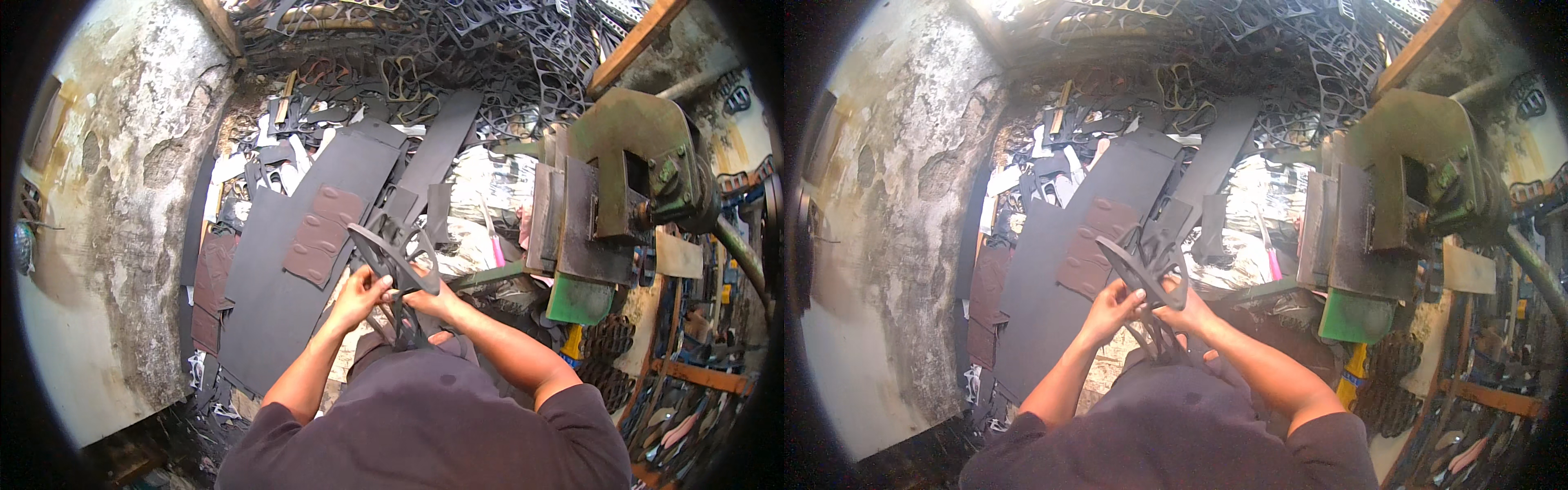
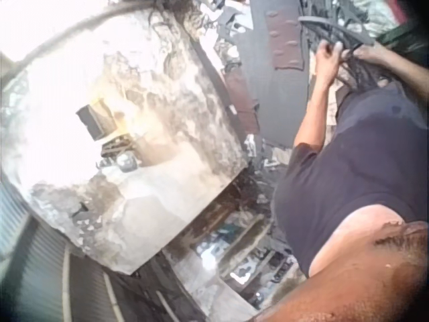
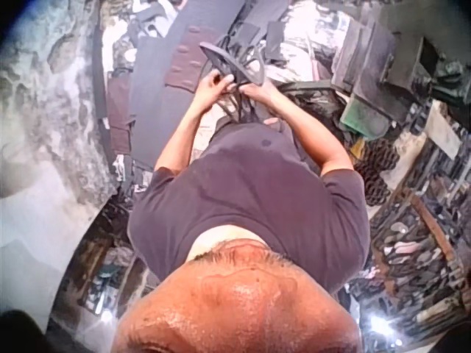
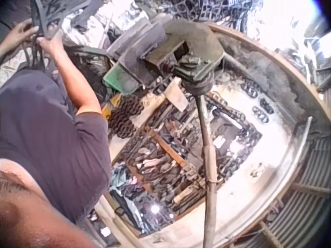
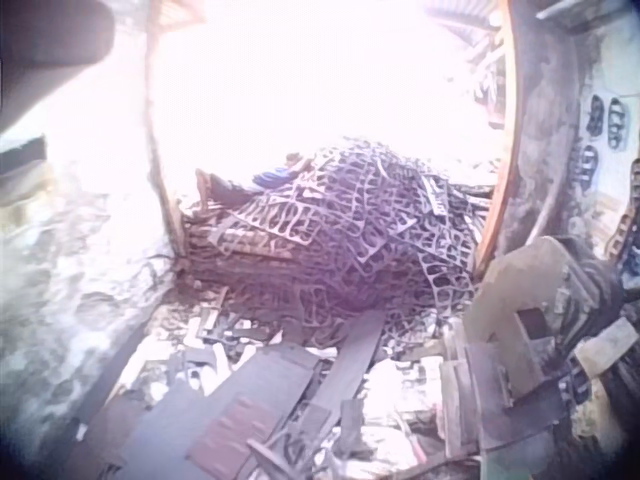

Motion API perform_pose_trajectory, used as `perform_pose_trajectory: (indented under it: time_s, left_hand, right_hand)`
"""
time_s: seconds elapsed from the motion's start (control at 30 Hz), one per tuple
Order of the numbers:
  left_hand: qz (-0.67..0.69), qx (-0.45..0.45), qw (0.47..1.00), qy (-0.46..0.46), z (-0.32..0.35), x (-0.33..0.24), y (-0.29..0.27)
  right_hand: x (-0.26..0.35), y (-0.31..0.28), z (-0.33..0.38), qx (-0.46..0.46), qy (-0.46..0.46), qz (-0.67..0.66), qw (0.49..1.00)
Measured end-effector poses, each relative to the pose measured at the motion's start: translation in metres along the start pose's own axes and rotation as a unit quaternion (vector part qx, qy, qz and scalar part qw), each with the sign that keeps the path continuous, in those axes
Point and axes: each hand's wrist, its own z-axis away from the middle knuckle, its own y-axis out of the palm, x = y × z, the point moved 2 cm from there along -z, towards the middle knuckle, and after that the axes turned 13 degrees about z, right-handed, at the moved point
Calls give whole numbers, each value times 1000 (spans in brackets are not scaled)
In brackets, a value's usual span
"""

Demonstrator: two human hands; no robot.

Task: The person repeatedly places rectangular rubber sheets under a manual press, aligns them, and pulls the lever to cut out a slipper-shaped piece. The cut pieces are removed and set aside while the remaining sheet is repositioned for the next cut.

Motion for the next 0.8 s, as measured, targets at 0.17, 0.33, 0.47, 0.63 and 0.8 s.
perform_pose_trajectory:
  time_s: [0.17, 0.33, 0.47, 0.63, 0.8]
  left_hand:
    - [-389, -56, 910, 133, 32, -29, -28]
    - [-208, -241, 919, 235, 58, -40, -98]
    - [-91, -259, 943, 187, 69, -28, -132]
    - [-80, -258, 948, 166, 52, 1, -133]
    - [-138, -206, 958, 141, 19, 22, -114]
  right_hand:
    - [9, 16, -34, 64, 69, 165, 982]
    - [18, -136, -165, 192, 57, 497, 844]
    - [181, -554, -150, -289, 131, 798, 512]
    - [360, -563, -27, -635, -173, 256, 708]
    - [257, -380, -30, -361, -225, 266, 865]
